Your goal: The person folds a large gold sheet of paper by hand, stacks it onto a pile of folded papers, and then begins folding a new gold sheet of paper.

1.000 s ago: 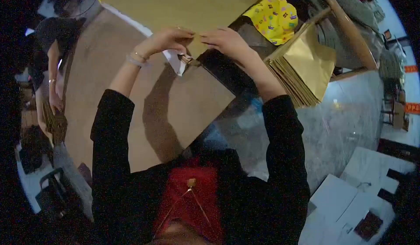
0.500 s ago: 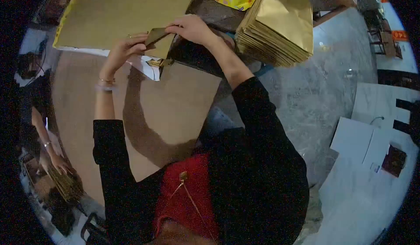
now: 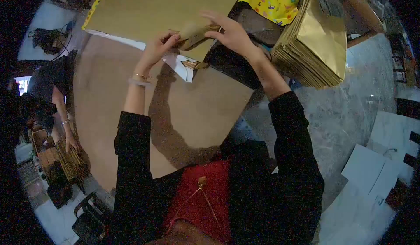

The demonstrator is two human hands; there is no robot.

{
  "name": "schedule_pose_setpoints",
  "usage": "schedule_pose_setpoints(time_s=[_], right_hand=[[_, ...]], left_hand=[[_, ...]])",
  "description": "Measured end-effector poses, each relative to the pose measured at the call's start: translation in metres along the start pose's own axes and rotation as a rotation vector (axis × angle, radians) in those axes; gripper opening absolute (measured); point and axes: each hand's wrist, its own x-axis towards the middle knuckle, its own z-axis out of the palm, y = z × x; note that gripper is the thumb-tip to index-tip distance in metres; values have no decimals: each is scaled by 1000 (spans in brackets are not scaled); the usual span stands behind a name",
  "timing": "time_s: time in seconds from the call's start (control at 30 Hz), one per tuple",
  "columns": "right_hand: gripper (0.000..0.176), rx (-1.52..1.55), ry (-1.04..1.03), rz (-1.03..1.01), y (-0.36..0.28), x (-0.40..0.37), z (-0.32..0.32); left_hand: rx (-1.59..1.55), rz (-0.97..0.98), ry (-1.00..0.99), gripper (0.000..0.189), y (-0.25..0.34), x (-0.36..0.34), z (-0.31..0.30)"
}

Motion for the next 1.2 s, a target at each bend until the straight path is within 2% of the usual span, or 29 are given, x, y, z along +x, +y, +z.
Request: schedule_pose_setpoints(time_s=[0.03,0.07,0.1,0.13,0.17,0.2,0.23,0.3,0.37,0.43,0.5,0.57,0.6,0.67,0.77,0.8,0.83,0.87,0.9,0.97,1.03,1.1,1.13,1.2], right_hand=[[43,-118,58,-201,-1,0,0],[47,-235,116,-405,2,2,-1],[36,-220,75,-431,3,3,-3],[36,-216,71,-433,4,3,-7],[29,-353,48,-514,6,4,-10],[23,-491,27,-594,6,5,-12],[14,-428,-11,-558,5,8,-13],[14,-312,-44,-496,12,12,-10],[14,-207,-77,-435,13,11,-10],[14,-45,-158,-176,7,11,-11],[14,-122,-136,-213,12,20,-13],[17,14,-226,106,-5,22,-19],[15,53,-245,38,-3,20,-18],[15,39,-247,50,4,22,-18],[15,35,-231,32,8,25,-17],[15,47,-208,-3,10,24,-16],[16,60,-187,-38,10,23,-15],[16,85,-216,123,9,21,-14],[16,85,-217,123,7,18,-11],[22,-37,23,-171,2,15,-6],[28,-88,30,-208,0,16,-11],[24,-238,-31,-407,6,19,-16],[21,-363,-46,-447,5,17,-17],[20,-404,-72,-450,9,14,-16]], left_hand=[[10,36,60,26,1,0,2],[-271,-100,111,27,1,-3,10],[-271,-104,115,27,5,-3,9],[-153,-116,118,27,8,-3,7],[-35,-128,120,28,10,-3,6],[-136,-142,119,27,11,-5,7],[-135,-144,120,27,6,-4,6],[-39,-86,106,25,-6,0,7],[-80,-52,110,24,-11,-2,10],[-120,-32,113,24,-9,-5,11],[-44,-12,123,24,-8,-1,10],[-53,52,108,26,-6,0,5],[-93,15,85,26,-4,-6,7],[-272,-103,77,28,2,-8,8],[-170,-129,94,27,12,-11,8],[-108,-49,77,26,4,-9,6],[-108,-51,77,26,-4,-7,6],[-123,-29,88,25,-11,-6,6],[-138,-9,99,25,-13,-6,6],[-118,-29,100,24,-14,-5,6],[-161,-34,96,23,-17,-1,5],[-154,-38,83,23,-14,-1,3],[-124,-64,90,23,-9,-3,4],[-92,-101,98,23,-8,-4,4]])
